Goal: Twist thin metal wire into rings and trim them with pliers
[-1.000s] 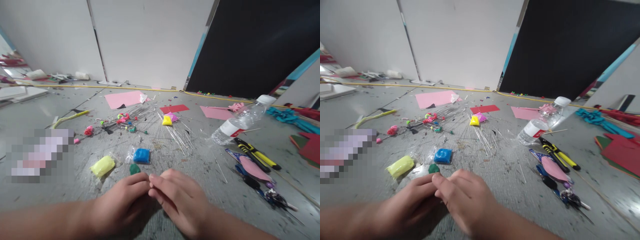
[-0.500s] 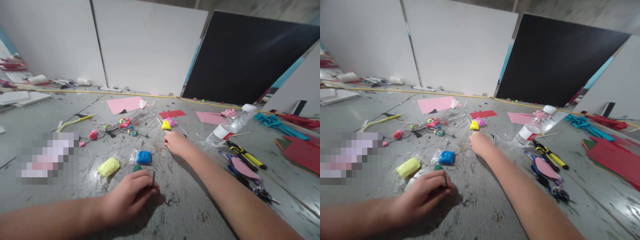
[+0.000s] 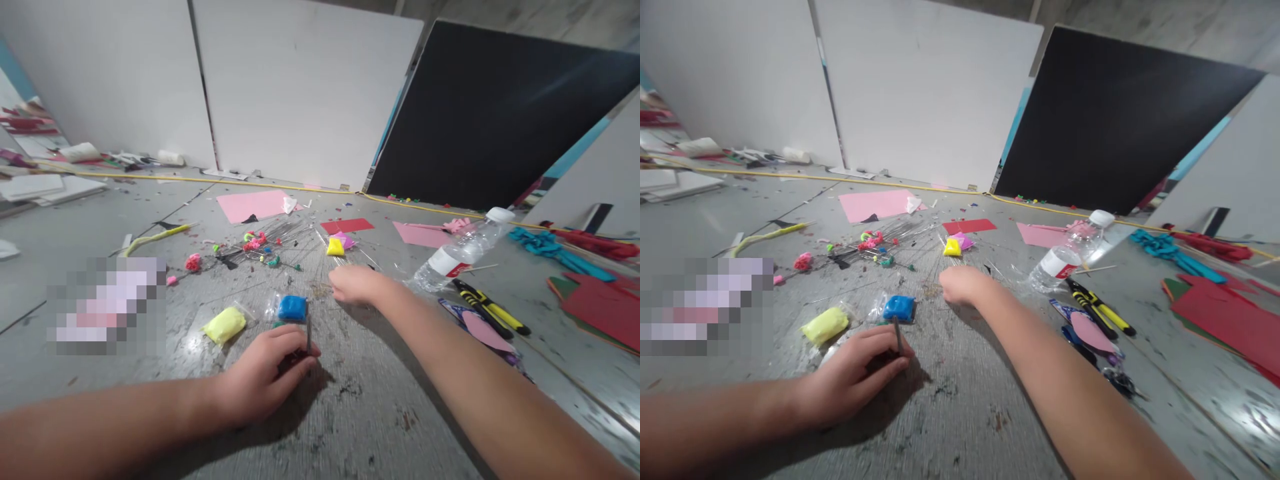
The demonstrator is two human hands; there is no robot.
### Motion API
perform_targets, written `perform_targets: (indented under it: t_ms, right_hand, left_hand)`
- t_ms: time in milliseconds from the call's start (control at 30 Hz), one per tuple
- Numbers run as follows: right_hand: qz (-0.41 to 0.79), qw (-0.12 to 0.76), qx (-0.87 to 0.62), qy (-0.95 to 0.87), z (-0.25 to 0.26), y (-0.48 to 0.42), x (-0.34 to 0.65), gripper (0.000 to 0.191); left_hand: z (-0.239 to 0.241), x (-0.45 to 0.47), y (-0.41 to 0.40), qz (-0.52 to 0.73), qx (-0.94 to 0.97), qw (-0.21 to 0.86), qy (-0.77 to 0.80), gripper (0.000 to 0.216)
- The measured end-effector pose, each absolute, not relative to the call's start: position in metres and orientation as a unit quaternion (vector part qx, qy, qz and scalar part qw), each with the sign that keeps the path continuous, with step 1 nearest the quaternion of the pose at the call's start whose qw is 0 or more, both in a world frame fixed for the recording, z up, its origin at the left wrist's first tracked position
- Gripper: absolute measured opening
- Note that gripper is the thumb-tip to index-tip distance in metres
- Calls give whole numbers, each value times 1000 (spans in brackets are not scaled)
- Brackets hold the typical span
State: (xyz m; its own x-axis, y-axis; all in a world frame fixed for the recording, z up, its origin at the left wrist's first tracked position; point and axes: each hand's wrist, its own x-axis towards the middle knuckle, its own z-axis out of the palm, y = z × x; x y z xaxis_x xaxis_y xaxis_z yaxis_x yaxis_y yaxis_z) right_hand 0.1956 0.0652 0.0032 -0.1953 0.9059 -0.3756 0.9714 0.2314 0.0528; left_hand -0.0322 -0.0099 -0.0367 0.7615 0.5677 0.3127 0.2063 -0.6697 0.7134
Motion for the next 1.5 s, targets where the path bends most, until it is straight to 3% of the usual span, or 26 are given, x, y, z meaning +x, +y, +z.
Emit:
perform_targets:
  t_ms: [133,300,333,400,433,533,700,900,1033,1200,1367,1500]
  right_hand:
    - [-157,108,602,775,10,47,209,19]
    - [-201,-60,565,798,4,-2,203,12]
    - [-211,-113,553,799,-3,-13,196,11]
    - [-253,-343,496,757,-22,-30,177,14]
    - [-258,-414,471,735,-32,-37,167,15]
    - [-230,-503,436,710,-56,-47,148,13]
    - [-178,-501,397,748,-64,-50,144,9]
    - [-204,-504,410,732,-62,-56,145,9]
    - [-331,-533,419,656,-67,-49,143,14]
    - [-486,-556,407,537,-78,-37,140,45]
    - [-487,-557,401,541,-80,-38,140,29]
    - [-402,-564,390,607,-72,-46,147,23]
  left_hand:
    - [-37,-32,-10,279,865,334,249,14]
    - [-40,-31,-10,287,855,346,258,15]
    - [-40,-31,-9,284,856,346,258,15]
    - [-41,-31,-9,280,860,337,262,15]
    - [-41,-31,-8,279,863,333,259,16]
    - [-42,-31,-7,273,871,333,235,20]
    - [-43,-31,-7,289,862,340,240,22]
    - [-45,-31,-7,307,847,342,266,22]
    - [-46,-32,-7,332,840,340,262,19]
    - [-44,-34,-7,363,828,338,259,16]
    - [-41,-35,-8,375,828,323,265,15]
    - [-41,-35,-9,333,854,308,254,18]
